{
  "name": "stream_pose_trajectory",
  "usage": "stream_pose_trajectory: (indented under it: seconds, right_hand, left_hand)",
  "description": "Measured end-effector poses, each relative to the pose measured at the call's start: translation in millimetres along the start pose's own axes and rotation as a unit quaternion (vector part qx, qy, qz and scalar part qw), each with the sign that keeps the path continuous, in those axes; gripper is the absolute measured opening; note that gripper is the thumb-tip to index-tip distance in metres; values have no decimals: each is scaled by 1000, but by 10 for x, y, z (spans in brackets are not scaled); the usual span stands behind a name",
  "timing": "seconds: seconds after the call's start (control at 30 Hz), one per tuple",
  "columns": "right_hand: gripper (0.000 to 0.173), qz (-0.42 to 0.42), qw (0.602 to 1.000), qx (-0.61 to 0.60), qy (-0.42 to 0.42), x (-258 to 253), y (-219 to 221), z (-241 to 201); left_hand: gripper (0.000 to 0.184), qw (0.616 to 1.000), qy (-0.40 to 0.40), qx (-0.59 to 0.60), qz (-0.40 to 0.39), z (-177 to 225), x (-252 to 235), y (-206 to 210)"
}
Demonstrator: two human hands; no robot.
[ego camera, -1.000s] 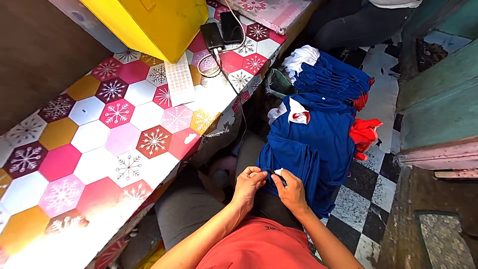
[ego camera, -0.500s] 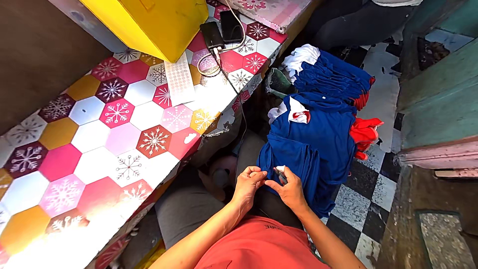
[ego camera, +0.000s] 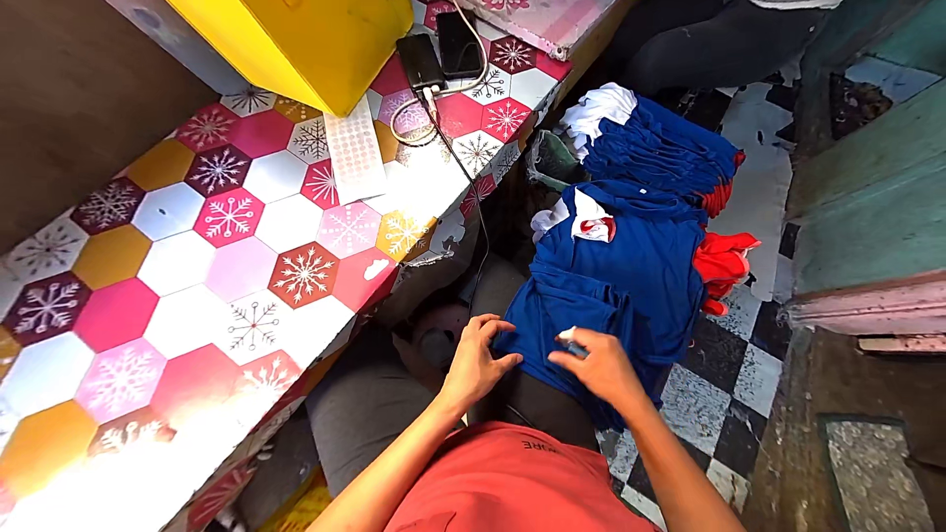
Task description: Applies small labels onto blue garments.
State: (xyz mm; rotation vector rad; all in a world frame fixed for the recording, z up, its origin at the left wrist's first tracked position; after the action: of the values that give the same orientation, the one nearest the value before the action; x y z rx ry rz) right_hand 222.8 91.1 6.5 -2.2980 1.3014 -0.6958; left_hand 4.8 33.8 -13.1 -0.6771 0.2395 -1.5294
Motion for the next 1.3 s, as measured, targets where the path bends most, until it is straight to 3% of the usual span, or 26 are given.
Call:
stream_pose_trajectory:
  seconds: [0.07, 0.23, 0.37, 0.43, 0.53, 0.7, 0.8, 0.9, 1.03, 1.13, 1.3]
  right_hand:
    - [29, -53, 998, 9, 33, 0, 159, 5]
    - [19, 64, 983, -153, 74, 51, 110, 155]
    - [26, -33, 996, -67, 43, 63, 163, 151]
    - [18, 24, 991, -119, 55, 42, 85, 208]
    - [8, 127, 953, -257, 94, 29, -55, 369]
    - [15, 202, 889, -387, 136, 104, -132, 527]
    - [17, 212, 859, -437, 161, 143, -161, 535]
    - [18, 180, 848, -470, 167, 150, -106, 443]
    - [20, 185, 834, -493, 169, 118, -47, 346]
    - [24, 210, 806, -523, 179, 122, -88, 362]
    - [30, 221, 768, -571, 187, 140, -94, 417]
  left_hand:
    - [37, 998, 47, -31, 2, 97, 0, 27]
    - [38, 980, 100, -148, -87, 264, -91, 131]
    - [21, 976, 134, -152, -85, 249, -130, 122]
    - [23, 973, 147, -156, -89, 225, -127, 107]
    - [27, 969, 157, -167, -91, 194, -89, 111]
    - [20, 955, 153, -241, -78, 230, -125, 91]
    - [21, 955, 148, -253, -32, 192, -150, 57]
    - [20, 960, 181, -204, -57, 390, -195, 185]
    - [50, 940, 121, -250, -200, 680, -405, 640]
    - [56, 928, 89, -295, -207, 734, -499, 898]
    - [60, 910, 49, -340, -234, 810, -539, 976]
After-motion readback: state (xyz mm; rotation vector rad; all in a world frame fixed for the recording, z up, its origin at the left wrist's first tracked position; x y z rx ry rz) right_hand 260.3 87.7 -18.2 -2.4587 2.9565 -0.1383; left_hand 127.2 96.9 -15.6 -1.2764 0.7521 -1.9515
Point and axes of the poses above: each hand's wrist, its own x-axis away from the middle knuckle, its own y-axis out of the palm, z = x × y, the point moved 4 cm from there along -x, towards the middle knuckle, and after that the axes turned 6 degrees about -x, right-handed, at the moved point
